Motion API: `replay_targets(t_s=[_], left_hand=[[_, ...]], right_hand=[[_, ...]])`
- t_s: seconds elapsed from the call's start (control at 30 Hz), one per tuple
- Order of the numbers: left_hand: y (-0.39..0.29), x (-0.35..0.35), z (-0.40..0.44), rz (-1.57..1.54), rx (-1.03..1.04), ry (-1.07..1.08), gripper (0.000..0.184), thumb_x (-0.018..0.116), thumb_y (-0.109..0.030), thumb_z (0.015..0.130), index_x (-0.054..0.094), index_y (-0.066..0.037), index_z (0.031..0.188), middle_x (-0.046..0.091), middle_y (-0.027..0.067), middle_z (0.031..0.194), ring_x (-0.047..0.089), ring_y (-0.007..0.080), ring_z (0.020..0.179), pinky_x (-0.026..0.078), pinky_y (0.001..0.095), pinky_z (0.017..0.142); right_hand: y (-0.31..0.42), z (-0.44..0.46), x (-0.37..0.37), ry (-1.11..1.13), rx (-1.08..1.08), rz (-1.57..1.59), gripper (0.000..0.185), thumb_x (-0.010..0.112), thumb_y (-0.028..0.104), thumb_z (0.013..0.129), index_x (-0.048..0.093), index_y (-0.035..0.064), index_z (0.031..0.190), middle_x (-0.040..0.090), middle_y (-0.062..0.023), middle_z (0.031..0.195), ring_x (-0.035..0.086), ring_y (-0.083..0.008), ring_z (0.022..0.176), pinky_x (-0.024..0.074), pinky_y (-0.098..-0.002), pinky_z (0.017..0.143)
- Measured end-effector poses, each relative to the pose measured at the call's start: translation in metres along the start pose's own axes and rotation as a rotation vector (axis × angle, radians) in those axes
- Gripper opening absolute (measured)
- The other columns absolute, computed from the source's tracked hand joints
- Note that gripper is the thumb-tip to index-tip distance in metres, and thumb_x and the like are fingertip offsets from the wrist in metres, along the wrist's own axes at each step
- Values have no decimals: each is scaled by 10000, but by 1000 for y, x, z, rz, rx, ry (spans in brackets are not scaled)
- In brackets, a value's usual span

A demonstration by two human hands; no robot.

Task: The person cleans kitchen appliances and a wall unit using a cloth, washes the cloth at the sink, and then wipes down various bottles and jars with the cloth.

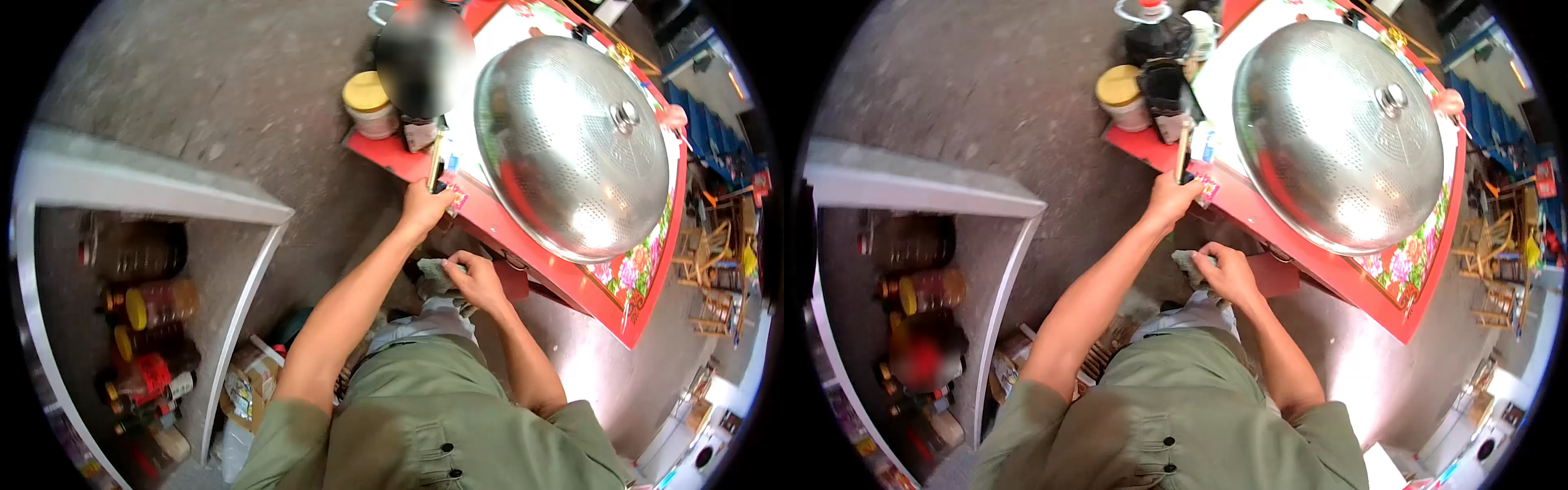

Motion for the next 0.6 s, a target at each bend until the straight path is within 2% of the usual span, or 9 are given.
replay_targets(t_s=[0.03,0.07,0.1,0.2,0.27,0.33,0.43,0.5,0.6], left_hand=[[10,20,17,-50,72,-2,101,653,-109,761,578,-52,799,501,-29,611,412,61,457,292,282,389],[20,35,18,71,-233,69,194,666,-122,737,602,-15,886,553,4,647,489,93,528,391,295,463],[27,48,25,76,-240,87,194,666,-122,737,602,-15,886,553,4,647,489,93,528,391,295,463],[35,67,48,344,-84,-97,280,715,-185,714,642,9,902,678,158,740,677,242,662,525,363,616],[33,75,60,423,-96,-46,320,724,-213,711,637,14,919,682,159,760,673,262,675,523,387,650],[23,82,62,511,-110,-19,345,727,-222,710,632,20,937,683,170,785,677,269,712,523,393,677],[23,82,80,520,-54,-101,429,748,-240,704,607,26,1009,683,183,877,672,294,814,513,403,752],[15,85,88,401,14,-151,467,770,-237,697,595,48,1022,672,142,882,644,216,779,498,355,708],[6,89,95,443,-26,-148,638,780,-255,692,512,68,1173,632,200,1037,620,264,946,481,359,828]], right_hand=[[-21,3,-8,-18,17,9,323,632,342,863,654,21,891,603,-122,650,563,-170,591,455,-338,582],[-39,5,-26,-161,-41,114,293,633,312,867,644,23,915,616,-102,699,561,-148,632,455,-320,604],[-55,4,-45,-304,-101,218,266,635,282,872,635,25,939,630,-81,749,559,-127,674,454,-303,626],[-96,24,-98,-461,46,325,264,582,233,923,631,4,1044,645,-75,839,577,-124,761,468,-285,701],[-105,35,-122,-547,50,356,284,572,238,931,643,-2,1066,661,-88,841,592,-132,769,472,-288,713],[-109,41,-131,-528,66,182,313,553,243,937,661,-21,1065,691,-119,846,621,-147,782,476,-295,734],[-127,53,-141,-624,116,310,326,543,253,939,677,-40,994,704,-141,837,640,-156,792,477,-298,752],[-128,61,-146,-623,96,301,320,549,235,931,657,-43,1048,695,-124,848,633,-156,798,477,-291,755],[-124,66,-155,-646,65,352,379,561,199,913,567,-52,1197,661,-86,863,601,-130,791,469,-261,734]])
Point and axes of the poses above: each hand's wrist, its own z-axis towards the middle knuckle, its own x-axis out of the palm, y = z × x, the point moved 8 cm from there along z, towards the middle knuckle
